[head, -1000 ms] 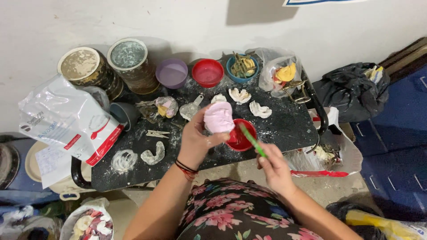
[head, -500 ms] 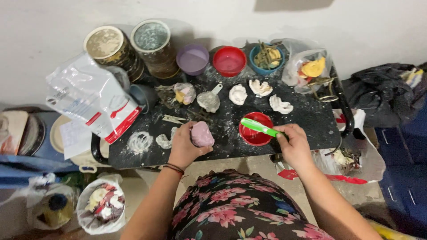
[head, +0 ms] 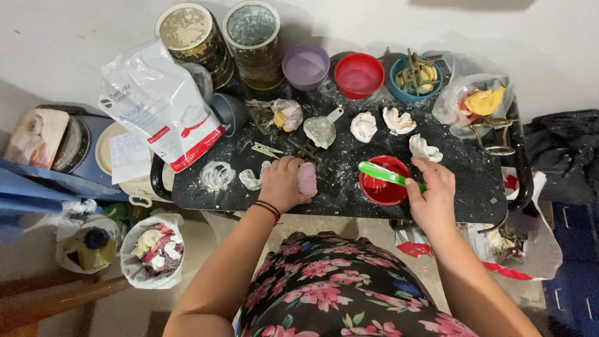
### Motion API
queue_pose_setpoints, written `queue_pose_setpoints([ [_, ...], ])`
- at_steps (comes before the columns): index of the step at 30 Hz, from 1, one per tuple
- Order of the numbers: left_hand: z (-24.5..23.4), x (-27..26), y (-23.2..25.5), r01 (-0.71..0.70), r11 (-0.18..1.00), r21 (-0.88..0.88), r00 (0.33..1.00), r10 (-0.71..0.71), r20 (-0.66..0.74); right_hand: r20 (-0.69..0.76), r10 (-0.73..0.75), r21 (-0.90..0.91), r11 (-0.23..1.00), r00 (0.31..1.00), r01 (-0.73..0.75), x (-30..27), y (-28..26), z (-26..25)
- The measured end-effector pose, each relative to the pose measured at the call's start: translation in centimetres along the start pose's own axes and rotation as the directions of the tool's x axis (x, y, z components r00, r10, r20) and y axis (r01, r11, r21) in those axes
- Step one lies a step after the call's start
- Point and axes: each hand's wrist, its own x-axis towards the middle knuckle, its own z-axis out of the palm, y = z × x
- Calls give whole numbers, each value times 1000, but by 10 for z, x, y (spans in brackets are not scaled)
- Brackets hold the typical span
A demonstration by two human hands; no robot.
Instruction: Mixing pink dental material in a bowl and applying it to dental impressions on a workbench
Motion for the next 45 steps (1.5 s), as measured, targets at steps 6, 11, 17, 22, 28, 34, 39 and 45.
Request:
queue_pose_setpoints([
  [6, -19, -18, 24, -28, 983, 183, 992, 50, -117, 40, -139, -55, 989, 990, 141, 4, 15, -4],
  [11, -39, -26, 78, -246, 969, -6, 953, 241, -184, 52, -299, -281, 911, 953, 301, 7, 40, 7],
  [17, 4, -4, 102, -300, 667, -682, 954, 230, -194, -21, -188, -374, 912, 982, 167, 3, 52, 22],
  [22, 13, -9, 121, -282, 211, -936, 924, 322, -206, 64, 86, -85, 993, 994, -81, -29, -26, -16],
  [28, 11, -21, 138, -78, -60, -995, 858, 505, -97, -74, -144, -298, 947, 987, 116, -52, 3, 17],
  [34, -21, -26, 136, -192, -29, -981, 805, 567, -174, 44, 115, -331, 939, 992, -94, -30, -1, -18],
  [39, -42, -8, 137, -474, 572, -670, 865, 445, -232, 35, 113, -434, 897, 993, -87, -42, 25, -27],
  [45, 7, 23, 188, -452, 891, 30, 890, 453, -44, 155, -189, -530, 812, 970, 243, -51, 30, 5],
])
